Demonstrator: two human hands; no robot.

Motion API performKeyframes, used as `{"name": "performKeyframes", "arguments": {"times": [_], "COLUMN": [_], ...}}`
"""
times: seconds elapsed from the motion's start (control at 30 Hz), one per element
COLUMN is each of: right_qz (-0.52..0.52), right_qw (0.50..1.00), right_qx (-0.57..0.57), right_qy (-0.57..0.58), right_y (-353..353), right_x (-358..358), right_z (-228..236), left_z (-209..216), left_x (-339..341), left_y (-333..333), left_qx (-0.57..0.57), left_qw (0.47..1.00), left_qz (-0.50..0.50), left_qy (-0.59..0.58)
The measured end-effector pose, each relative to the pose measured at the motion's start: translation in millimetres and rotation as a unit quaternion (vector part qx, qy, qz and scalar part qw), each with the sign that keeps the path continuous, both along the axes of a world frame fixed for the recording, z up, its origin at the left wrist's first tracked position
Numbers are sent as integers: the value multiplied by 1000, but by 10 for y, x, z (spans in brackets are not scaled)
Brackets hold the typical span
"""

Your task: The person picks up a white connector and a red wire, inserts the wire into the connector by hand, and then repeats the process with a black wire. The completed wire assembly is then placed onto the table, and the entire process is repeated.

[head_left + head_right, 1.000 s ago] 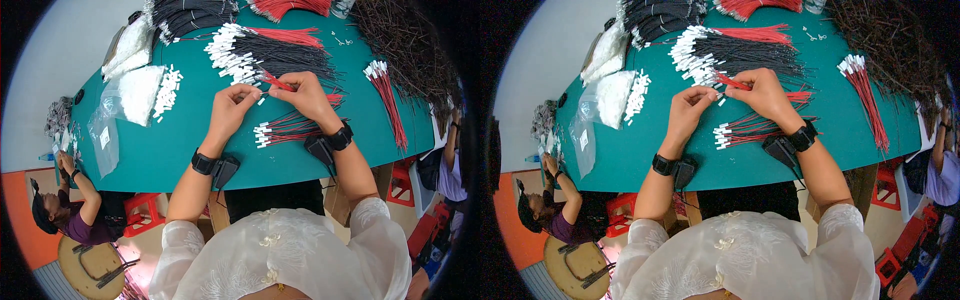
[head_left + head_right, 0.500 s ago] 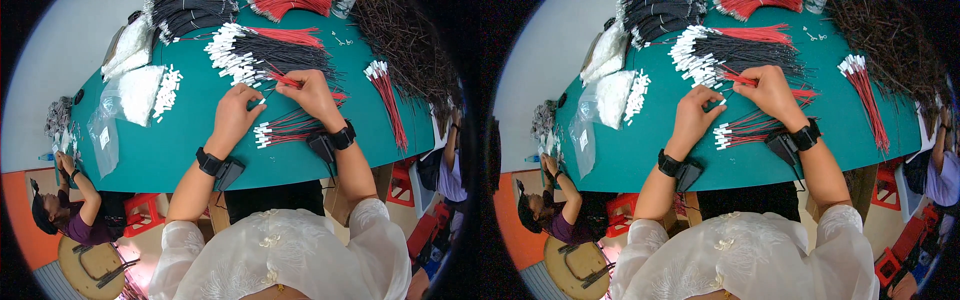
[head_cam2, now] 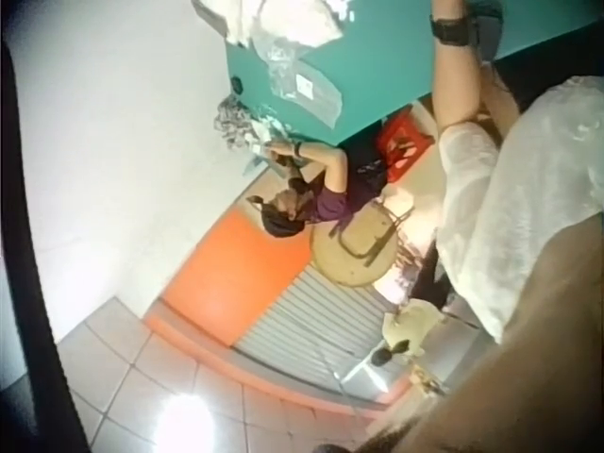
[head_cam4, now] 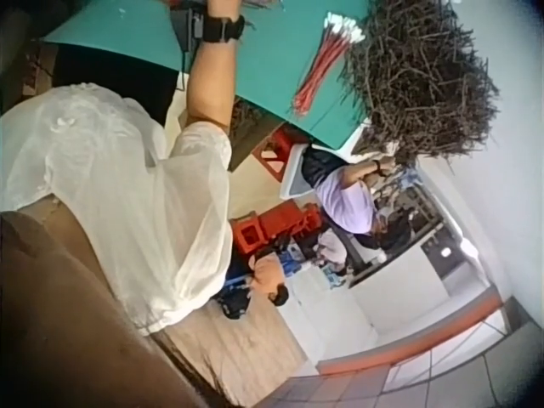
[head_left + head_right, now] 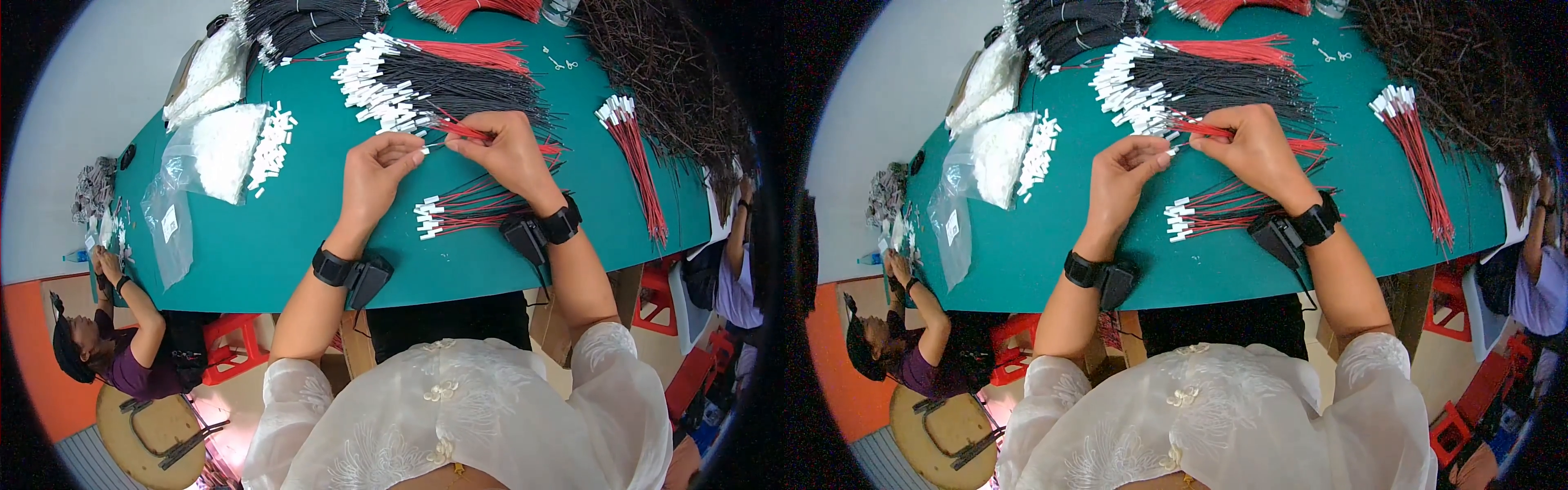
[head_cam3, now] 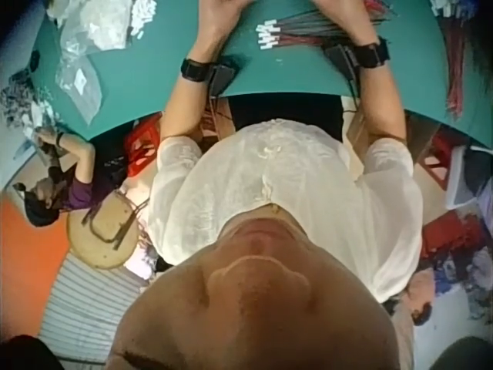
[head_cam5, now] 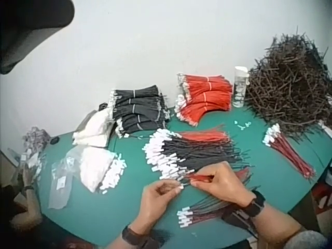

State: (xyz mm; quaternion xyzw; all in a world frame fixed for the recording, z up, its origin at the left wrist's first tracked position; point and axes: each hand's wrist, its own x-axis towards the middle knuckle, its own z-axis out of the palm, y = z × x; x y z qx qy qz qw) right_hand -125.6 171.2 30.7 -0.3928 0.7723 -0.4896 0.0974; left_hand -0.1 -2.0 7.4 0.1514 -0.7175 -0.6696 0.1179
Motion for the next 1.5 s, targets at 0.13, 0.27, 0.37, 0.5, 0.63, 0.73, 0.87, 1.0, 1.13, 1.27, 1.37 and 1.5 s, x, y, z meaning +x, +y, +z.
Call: {"name": "performKeyframes", "arguments": {"times": [0.13,0.27,0.37,0.5,0.63,0.73,0.87,1.0,1.13,1.27,1.37,1.5], "right_qz": [-3,1,8,4,7,13,10,16,39,35,34,36], "right_qw": [1000,1000,1000,999,1000,1000,1000,1000,999,999,999,999], "right_qx": [-8,-5,-5,-31,-14,-5,-27,-17,-15,-40,-30,-28], "right_qy": [4,6,12,14,9,9,12,15,0,5,6,12], "right_y": [7,5,5,1,8,2,-21,-18,-30,-51,-53,-61], "right_x": [0,2,3,7,-4,-4,24,-14,64,45,56,56], "right_z": [7,18,2,-2,0,-2,-31,-50,-17,-68,-72,-101], "left_z": [-57,-85,-87,-72,-71,-63,-55,-71,-64,-70,-77,-96], "left_x": [-6,-14,-20,-13,-17,-17,-13,-9,-4,-3,-7,-4], "left_y": [-34,-55,-51,-55,-56,-48,-41,-39,-10,-21,-26,-29], "left_qx": [87,117,121,121,131,124,116,105,101,107,113,113], "left_qw": [995,992,992,992,990,991,992,994,994,993,993,993], "left_qz": [2,0,-2,-2,-8,-9,-5,-5,-5,-5,-8,-17], "left_qy": [39,42,44,41,43,44,43,42,45,43,42,39]}}
